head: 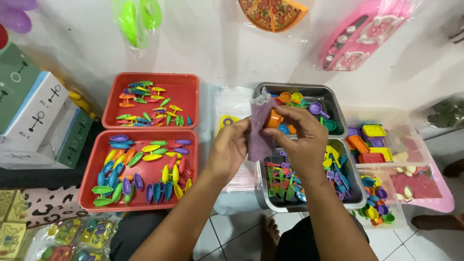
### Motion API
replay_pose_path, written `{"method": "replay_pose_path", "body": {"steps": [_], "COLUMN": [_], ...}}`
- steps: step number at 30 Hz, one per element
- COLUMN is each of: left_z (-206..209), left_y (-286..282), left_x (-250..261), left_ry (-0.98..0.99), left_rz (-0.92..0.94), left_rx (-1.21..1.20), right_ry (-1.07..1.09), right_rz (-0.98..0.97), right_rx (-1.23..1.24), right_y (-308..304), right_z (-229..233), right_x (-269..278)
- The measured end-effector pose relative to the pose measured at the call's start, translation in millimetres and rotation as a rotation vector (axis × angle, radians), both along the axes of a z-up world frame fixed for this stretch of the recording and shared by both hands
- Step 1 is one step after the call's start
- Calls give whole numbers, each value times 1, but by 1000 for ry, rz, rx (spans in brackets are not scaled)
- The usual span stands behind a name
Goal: Cleaning small plastic toys with a cloth and sorting them into various trays and bags.
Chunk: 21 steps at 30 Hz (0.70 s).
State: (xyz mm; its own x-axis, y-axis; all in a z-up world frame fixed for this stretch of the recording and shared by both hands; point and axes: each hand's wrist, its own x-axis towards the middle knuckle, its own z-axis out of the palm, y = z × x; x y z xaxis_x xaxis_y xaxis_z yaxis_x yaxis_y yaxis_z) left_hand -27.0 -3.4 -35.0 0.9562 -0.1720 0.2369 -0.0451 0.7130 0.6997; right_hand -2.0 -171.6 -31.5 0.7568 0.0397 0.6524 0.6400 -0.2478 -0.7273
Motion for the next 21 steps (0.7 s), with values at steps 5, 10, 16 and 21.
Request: {"method": "replay_pose_path", "body": {"steps": [5,10,16,21], "left_z": [-22,-11,-13,-18], "left_y": [-3,-6,-3,0], "left_x": [7,1,4,11], "left_ry": [61,96,117,87], "left_rz": [153,114,161,181], "left_rx": [248,247,269,322], "right_ry": [-92,-44,-92,69], "right_rz": [-9,23,56,137], "right_rx": [-161,-220,-288,-207], "right_y": [2,-3,4,-6], "right_z": [14,19,26,19], "right_x": [-5,-6,-9,-7]}}
